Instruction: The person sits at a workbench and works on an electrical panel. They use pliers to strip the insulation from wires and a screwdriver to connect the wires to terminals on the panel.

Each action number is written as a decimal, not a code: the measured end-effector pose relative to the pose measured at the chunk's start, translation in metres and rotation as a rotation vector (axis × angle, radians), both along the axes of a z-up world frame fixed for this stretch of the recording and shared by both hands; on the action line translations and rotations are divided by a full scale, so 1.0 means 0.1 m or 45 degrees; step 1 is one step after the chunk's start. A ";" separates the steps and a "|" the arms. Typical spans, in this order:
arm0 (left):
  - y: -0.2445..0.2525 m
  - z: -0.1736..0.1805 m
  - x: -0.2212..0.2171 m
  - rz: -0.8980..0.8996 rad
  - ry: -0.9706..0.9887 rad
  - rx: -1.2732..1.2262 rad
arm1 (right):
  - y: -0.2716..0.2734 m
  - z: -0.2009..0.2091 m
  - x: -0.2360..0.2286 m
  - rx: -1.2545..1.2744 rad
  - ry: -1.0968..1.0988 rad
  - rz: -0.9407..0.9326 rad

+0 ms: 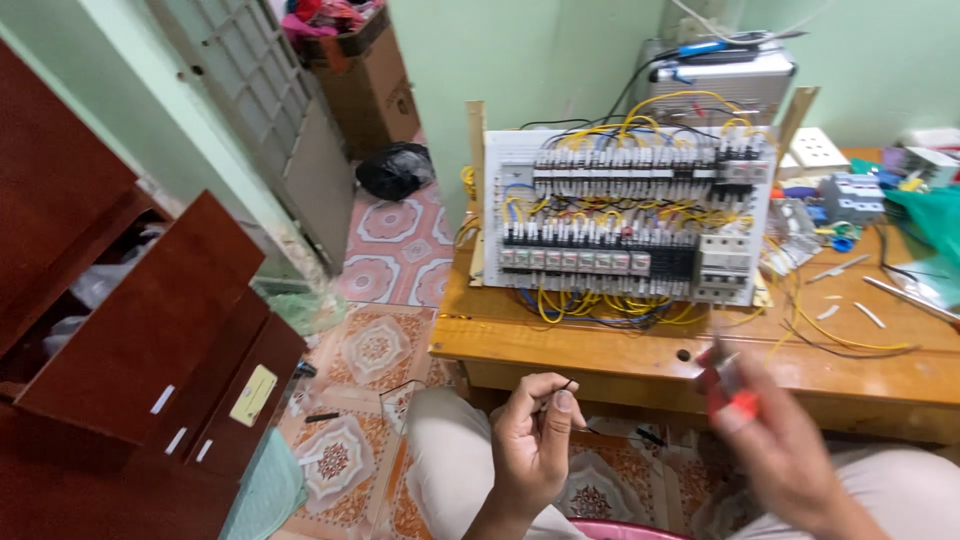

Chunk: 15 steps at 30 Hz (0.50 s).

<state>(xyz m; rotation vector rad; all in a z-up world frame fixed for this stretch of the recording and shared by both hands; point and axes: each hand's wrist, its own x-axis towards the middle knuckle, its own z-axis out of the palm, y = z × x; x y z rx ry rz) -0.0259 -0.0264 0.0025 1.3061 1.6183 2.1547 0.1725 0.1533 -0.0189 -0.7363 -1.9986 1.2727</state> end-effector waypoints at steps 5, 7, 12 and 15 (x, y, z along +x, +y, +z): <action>-0.15 0.08 -0.07 0.027 0.145 0.075 | -0.52 0.34 -0.46 0.495 -0.033 0.463; -0.19 0.07 -0.10 0.050 0.189 0.075 | -0.58 0.30 -0.56 0.589 -0.019 0.544; -0.27 0.00 -0.20 0.067 0.308 -0.004 | -0.68 0.29 -0.66 0.555 -0.036 0.612; -0.28 0.05 -0.22 0.074 0.389 0.014 | -0.69 0.26 -0.68 0.540 -0.032 0.623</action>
